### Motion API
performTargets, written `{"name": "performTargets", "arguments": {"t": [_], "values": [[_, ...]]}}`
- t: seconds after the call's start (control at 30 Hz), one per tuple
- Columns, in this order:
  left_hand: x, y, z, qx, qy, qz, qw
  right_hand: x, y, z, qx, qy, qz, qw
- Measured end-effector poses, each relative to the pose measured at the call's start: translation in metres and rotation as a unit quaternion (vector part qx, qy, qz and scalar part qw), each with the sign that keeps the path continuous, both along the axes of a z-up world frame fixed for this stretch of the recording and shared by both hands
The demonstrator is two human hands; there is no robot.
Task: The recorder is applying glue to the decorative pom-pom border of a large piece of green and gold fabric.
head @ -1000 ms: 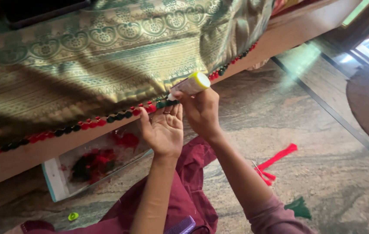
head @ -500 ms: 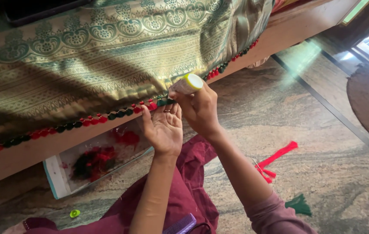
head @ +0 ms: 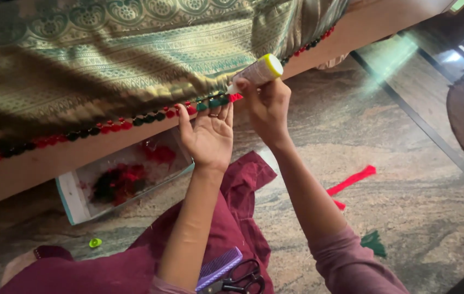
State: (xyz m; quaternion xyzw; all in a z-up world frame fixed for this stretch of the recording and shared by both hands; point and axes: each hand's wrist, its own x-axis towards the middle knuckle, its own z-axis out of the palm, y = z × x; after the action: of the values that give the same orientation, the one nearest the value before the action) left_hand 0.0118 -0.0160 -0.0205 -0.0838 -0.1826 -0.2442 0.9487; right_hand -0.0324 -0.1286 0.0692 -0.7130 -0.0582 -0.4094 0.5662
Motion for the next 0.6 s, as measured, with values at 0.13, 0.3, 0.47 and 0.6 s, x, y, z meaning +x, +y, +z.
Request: {"name": "performTargets", "arguments": {"t": [0.13, 0.3, 0.47, 0.6], "values": [[-0.012, 0.004, 0.022, 0.060, 0.035, 0.008, 0.998, -0.003, 0.002, 0.002, -0.066, -0.011, 0.007, 0.998], [-0.013, 0.006, 0.022, 0.069, 0.049, 0.006, 0.996, -0.005, 0.003, 0.001, -0.081, -0.009, -0.016, 0.997], [-0.014, 0.006, 0.018, 0.071, 0.054, 0.003, 0.996, -0.008, 0.007, 0.006, -0.075, -0.008, 0.011, 0.997], [-0.015, 0.006, 0.015, 0.081, 0.043, 0.013, 0.996, -0.011, 0.009, 0.011, -0.149, -0.026, -0.038, 0.988]]}}
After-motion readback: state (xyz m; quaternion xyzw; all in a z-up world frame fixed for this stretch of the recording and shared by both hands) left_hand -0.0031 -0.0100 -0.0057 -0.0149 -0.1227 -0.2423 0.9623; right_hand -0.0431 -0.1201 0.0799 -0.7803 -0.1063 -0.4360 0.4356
